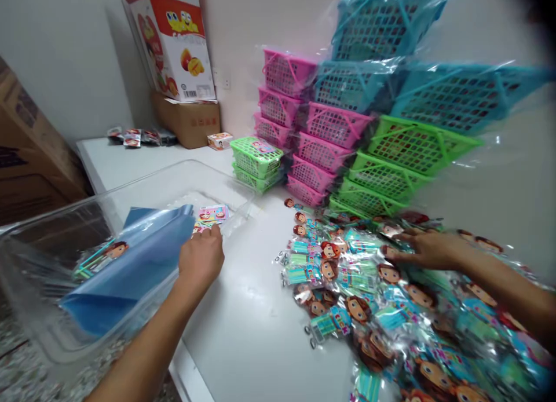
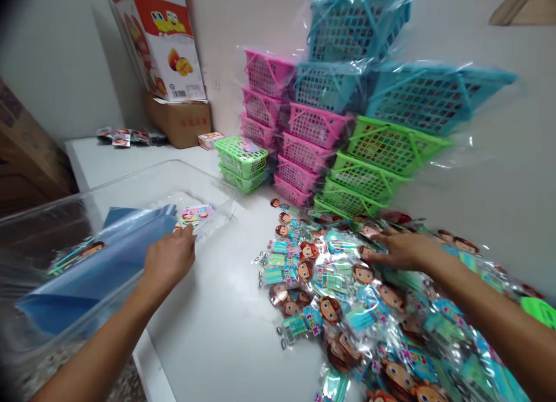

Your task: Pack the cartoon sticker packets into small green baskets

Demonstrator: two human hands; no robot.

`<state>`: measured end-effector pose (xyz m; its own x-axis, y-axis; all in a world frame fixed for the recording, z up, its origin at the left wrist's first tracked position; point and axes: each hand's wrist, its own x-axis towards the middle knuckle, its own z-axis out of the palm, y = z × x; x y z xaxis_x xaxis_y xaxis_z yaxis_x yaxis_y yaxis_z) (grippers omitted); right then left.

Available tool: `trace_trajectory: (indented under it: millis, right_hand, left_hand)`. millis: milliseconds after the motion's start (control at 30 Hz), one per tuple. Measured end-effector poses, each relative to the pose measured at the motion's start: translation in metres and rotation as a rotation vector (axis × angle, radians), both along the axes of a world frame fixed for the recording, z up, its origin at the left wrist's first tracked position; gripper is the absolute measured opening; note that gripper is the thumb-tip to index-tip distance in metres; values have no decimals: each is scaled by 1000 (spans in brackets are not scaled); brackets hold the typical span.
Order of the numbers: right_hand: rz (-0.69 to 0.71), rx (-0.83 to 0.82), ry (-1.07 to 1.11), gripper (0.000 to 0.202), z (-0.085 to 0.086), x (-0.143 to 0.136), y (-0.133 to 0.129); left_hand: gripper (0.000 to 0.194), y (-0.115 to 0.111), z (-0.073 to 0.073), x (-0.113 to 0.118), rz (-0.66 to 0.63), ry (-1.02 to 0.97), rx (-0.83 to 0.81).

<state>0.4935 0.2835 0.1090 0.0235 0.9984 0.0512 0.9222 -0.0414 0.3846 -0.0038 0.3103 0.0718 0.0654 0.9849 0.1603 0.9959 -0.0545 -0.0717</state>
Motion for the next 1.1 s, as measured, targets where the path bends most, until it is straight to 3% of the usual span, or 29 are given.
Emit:
trace_trajectory:
  millis: [67,133,233,333,400,467,567,667,733,800,867,933,1000,1100]
  right_hand:
    - [-40,-156,-1,51,13,-35,21]
    - [17,-163,40,51,10,-85,53]
    - [128,-225,167,59,-22,-169,115]
    - [136,-229,268,72,-65,-243,176]
    - [84,-229,309,81,-88,-277,206]
    - [34,-235,333,77,-106,-295,223]
    - [36,-226,326,57,-121,-294,220]
    - [132,-237,286,43,-121,-267,185]
    - [203,-263,243,38,-113,-242,151]
    - [265,-293,197,32,-101,-217,116]
    - [317,-319,160,29,-85,-195,84]
    - [361,-346,138,28,-68,-177,60]
    - [423,-365,142,29,-52,-162,42]
    - [534,-362,231,32,-37,-143,23]
  left_hand:
    - [37,0,-1,0,-15,9,18]
    - [38,0,-3,0,-14,19,34]
    - [39,0,-5,0,8,32,39]
    - [42,2,-10,-1,8,38,21]
    - [43,4,-13,-2,4,32,20]
    - [44,6,-14,-3,-5,13,49]
    - [50,5,-11,-3,-49,-61,246]
    - [63,-18,-24,5,-248,-238,454]
    - [73,-49,-52,16,-481,-320,375]
    - [79,-86,-94,30,-632,-272,309]
    - [73,-119,-134,44,-685,-224,357]
    - [70,-138,-161,52,-735,-193,361]
    - [69,-142,-166,55,-775,-149,332]
    - [85,-128,-149,55,-736,-193,253]
